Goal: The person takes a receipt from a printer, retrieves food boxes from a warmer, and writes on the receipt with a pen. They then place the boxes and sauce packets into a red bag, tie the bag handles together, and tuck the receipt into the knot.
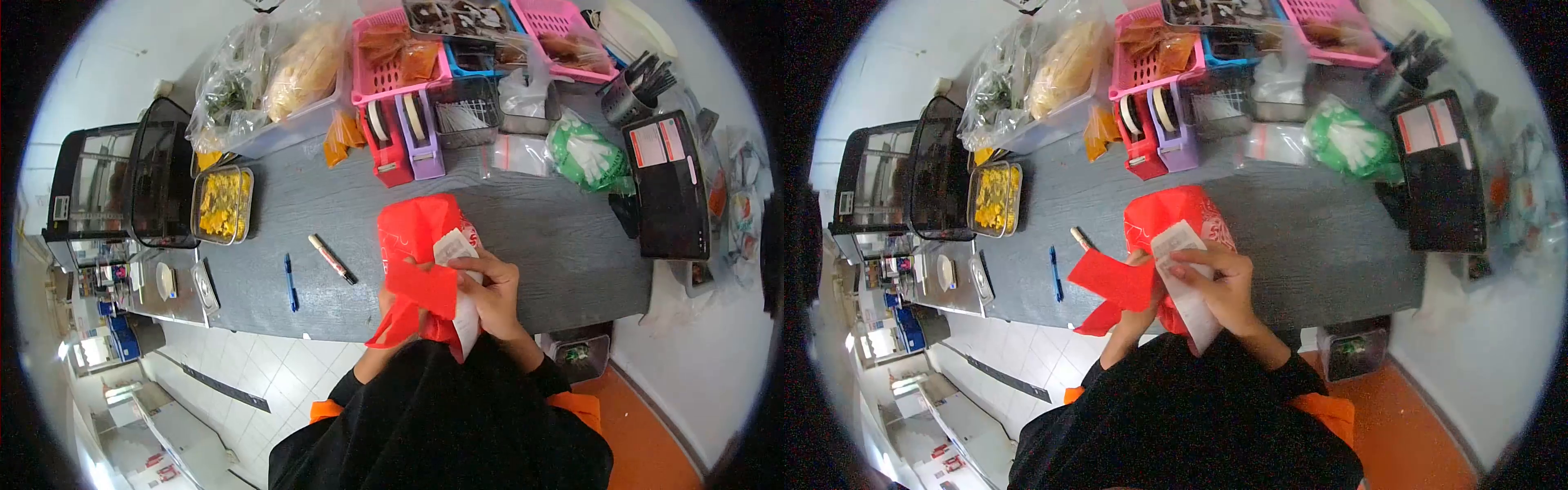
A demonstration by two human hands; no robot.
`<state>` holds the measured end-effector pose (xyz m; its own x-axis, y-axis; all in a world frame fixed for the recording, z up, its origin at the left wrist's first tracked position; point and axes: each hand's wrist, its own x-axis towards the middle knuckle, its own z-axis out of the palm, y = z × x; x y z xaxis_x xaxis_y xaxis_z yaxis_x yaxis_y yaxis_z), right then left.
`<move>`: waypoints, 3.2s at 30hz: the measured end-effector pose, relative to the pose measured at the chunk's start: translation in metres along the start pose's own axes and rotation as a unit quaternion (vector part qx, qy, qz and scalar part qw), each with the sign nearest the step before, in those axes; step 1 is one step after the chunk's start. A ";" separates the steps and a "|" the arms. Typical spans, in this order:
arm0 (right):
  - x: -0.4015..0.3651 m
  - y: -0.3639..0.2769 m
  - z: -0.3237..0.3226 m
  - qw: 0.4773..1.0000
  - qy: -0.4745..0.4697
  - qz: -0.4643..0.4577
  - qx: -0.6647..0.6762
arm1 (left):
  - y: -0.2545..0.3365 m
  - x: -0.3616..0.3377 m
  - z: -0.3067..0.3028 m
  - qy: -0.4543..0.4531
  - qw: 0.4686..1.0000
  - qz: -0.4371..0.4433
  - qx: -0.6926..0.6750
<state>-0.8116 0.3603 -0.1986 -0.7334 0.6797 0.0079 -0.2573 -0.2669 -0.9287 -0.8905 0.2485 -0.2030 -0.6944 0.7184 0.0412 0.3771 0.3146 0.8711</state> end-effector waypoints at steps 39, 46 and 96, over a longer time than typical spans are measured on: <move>-0.008 0.014 0.012 0.989 0.006 -0.114 -0.090 | -0.003 -0.010 -0.011 -0.066 0.989 -0.121 -0.056; -0.007 0.017 0.012 0.986 -0.008 -0.128 -0.105 | 0.005 -0.002 -0.001 -0.006 0.969 -0.170 -0.180; -0.013 -0.020 0.001 0.966 0.064 -0.109 -0.228 | 0.005 0.005 -0.008 -0.031 0.979 -0.010 -0.201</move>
<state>-0.7973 0.3557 -0.1795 -0.6014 0.7728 0.2025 -0.0722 0.1999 -0.9772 -0.8967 0.2492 -0.1944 -0.6563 0.7545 0.0024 0.0830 0.0691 0.9942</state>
